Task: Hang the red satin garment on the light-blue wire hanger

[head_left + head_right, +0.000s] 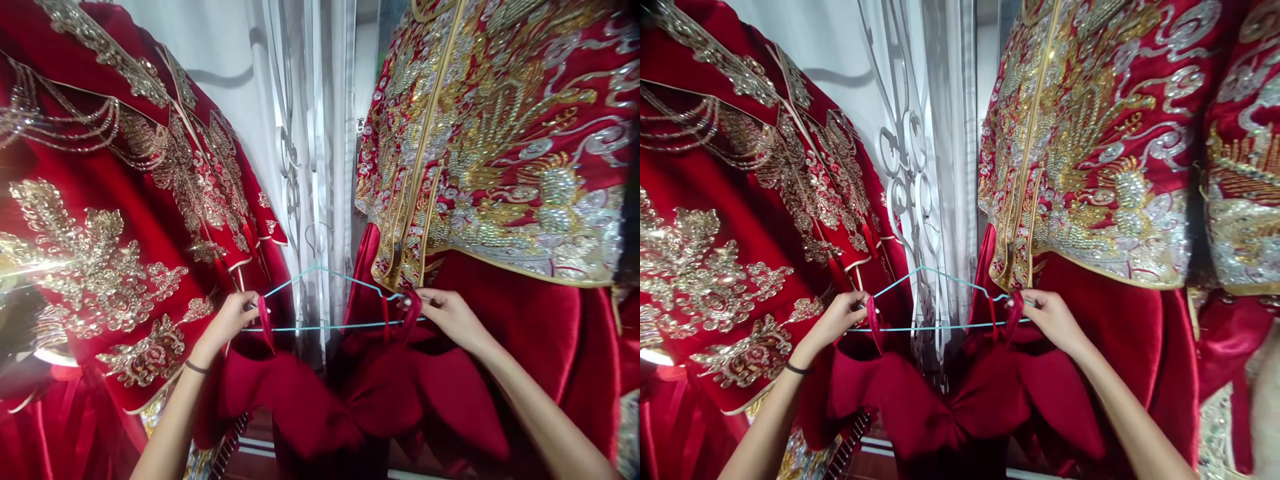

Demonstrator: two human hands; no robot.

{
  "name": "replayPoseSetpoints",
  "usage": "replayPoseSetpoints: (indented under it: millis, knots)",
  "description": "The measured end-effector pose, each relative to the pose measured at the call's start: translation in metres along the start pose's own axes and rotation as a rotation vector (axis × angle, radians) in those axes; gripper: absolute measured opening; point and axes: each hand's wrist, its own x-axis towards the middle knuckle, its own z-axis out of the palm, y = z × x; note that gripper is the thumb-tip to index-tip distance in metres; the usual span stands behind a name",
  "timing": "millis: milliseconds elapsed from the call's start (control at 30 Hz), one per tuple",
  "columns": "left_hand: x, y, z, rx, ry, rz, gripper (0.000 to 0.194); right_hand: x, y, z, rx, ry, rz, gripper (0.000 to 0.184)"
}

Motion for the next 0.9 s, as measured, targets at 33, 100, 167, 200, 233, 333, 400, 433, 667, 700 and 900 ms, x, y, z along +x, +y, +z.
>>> replayPoseSetpoints:
  millis: [33,100,167,200,233,333,400,433,667,700,900]
  knots:
    - [-0.001,0.001,0.001,0.039,-0.019,0.01,0.023,0.006,-0.007,-0.001,-0.065,-0.059,-0.046,0.037]
    - [-0.003,0.003,0.003,0.084,-0.058,0.03,0.027,0.017,-0.02,0.0,-0.194,-0.144,-0.134,0.036]
    - [-0.006,0.004,0.004,0.106,-0.074,0.047,0.029,0.025,-0.031,0.002,-0.319,-0.22,-0.201,0.036]
    - [-0.007,0.004,0.004,0.112,-0.068,0.052,0.029,0.027,-0.035,0.003,-0.374,-0.261,-0.225,0.035]
    - [-0.009,0.003,0.004,0.119,-0.052,0.055,0.028,0.029,-0.037,0.004,-0.427,-0.302,-0.243,0.033]
    - [-0.017,-0.001,0.005,0.127,0.009,0.043,0.025,0.028,-0.034,0.007,-0.543,-0.391,-0.256,0.021]
    - [-0.027,-0.005,0.004,0.107,0.059,0.027,0.029,0.025,-0.023,0.007,-0.571,-0.391,-0.245,0.02]
    - [-0.033,-0.008,0.003,0.084,0.106,0.014,0.033,0.023,-0.017,0.007,-0.576,-0.363,-0.241,0.025]
    - [-0.082,-0.024,-0.003,-0.296,0.31,-0.171,0.031,0.002,-0.023,0.021,-0.643,0.151,-0.344,0.039]
    - [-0.085,-0.026,-0.002,-0.343,0.259,-0.184,0.031,0.001,-0.036,0.031,-0.637,0.216,-0.382,0.037]
    - [-0.088,-0.047,0.007,-0.312,0.149,-0.265,0.029,0.027,-0.111,0.145,-0.568,-0.206,-0.782,0.027]
